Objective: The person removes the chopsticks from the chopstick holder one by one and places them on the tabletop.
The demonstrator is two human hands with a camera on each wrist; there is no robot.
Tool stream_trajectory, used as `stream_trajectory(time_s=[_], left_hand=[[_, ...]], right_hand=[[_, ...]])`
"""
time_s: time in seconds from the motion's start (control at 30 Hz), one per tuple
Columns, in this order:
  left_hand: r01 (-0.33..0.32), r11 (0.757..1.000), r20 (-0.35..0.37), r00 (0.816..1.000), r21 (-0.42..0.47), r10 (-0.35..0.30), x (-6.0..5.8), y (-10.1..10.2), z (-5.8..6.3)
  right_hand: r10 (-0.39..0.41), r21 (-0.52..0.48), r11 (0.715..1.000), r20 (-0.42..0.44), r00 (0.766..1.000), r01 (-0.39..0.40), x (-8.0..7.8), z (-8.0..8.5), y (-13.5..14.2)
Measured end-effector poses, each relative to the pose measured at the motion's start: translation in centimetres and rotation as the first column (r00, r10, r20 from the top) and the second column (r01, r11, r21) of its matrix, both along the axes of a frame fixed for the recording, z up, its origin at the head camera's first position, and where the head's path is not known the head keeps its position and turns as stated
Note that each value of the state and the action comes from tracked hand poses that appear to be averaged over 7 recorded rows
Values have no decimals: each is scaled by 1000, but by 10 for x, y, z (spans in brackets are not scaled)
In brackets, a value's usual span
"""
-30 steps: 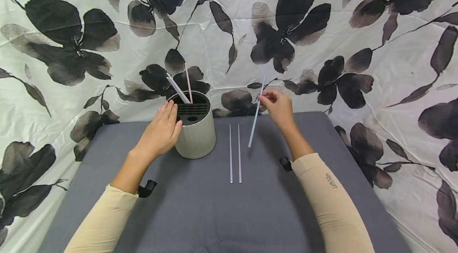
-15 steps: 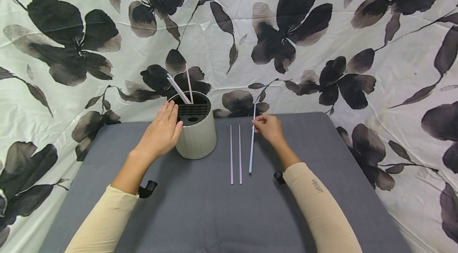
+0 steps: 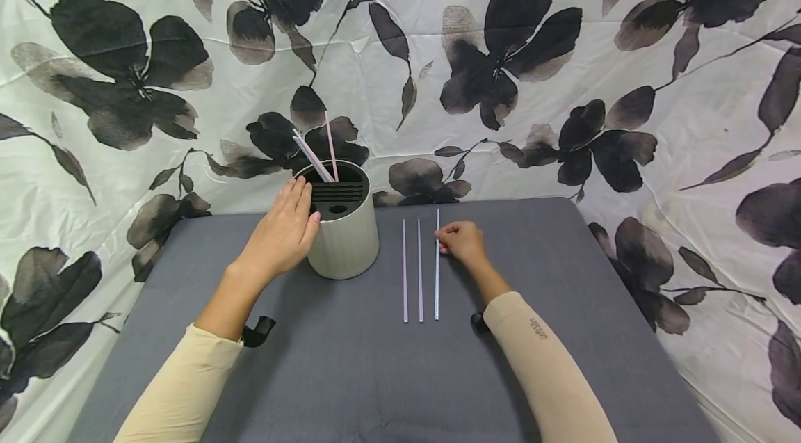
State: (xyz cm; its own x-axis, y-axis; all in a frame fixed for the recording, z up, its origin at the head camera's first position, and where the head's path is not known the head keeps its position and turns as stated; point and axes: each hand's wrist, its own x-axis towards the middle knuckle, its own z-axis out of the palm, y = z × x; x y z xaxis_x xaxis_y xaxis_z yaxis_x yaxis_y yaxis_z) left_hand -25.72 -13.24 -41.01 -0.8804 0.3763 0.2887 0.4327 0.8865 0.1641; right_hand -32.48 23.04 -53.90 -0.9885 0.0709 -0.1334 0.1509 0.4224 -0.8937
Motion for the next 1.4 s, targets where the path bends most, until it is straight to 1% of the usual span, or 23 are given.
stream_trajectory(time_s=[0.17,0.43,0.57,0.7,0.8,0.93,1.1,1.27,1.4], left_hand=[[0,1000,-1,1000,-2,0,0,0,0],[-4,1000,14,1000,-2,4,0,0,0],[-6,1000,25,1000,-1,6,1,0,0],[-4,1000,23,1000,1,4,1,0,0],[-4,1000,19,1000,0,4,1,0,0],[-7,1000,20,1000,-1,7,1,0,0],[-8,1000,27,1000,3,8,1,0,1],[-6,1000,22,1000,0,6,0,0,1],[-8,1000,18,1000,-1,8,0,0,0]], right_hand=[[3,-20,1000,30,1000,-3,0,-3,-4],[35,47,998,13,999,-35,-2,-5,-6],[58,95,994,4,998,-58,-3,-3,-7],[59,147,987,-2,998,-58,-4,-1,-8],[55,194,980,-2,998,-54,-4,1,-10],[56,268,962,-9,998,-51,-4,1,-12],[54,316,948,-24,998,-44,-4,1,-12],[78,324,945,-63,995,-54,-2,4,-11],[108,352,934,-135,985,-54,-1,10,-8]])
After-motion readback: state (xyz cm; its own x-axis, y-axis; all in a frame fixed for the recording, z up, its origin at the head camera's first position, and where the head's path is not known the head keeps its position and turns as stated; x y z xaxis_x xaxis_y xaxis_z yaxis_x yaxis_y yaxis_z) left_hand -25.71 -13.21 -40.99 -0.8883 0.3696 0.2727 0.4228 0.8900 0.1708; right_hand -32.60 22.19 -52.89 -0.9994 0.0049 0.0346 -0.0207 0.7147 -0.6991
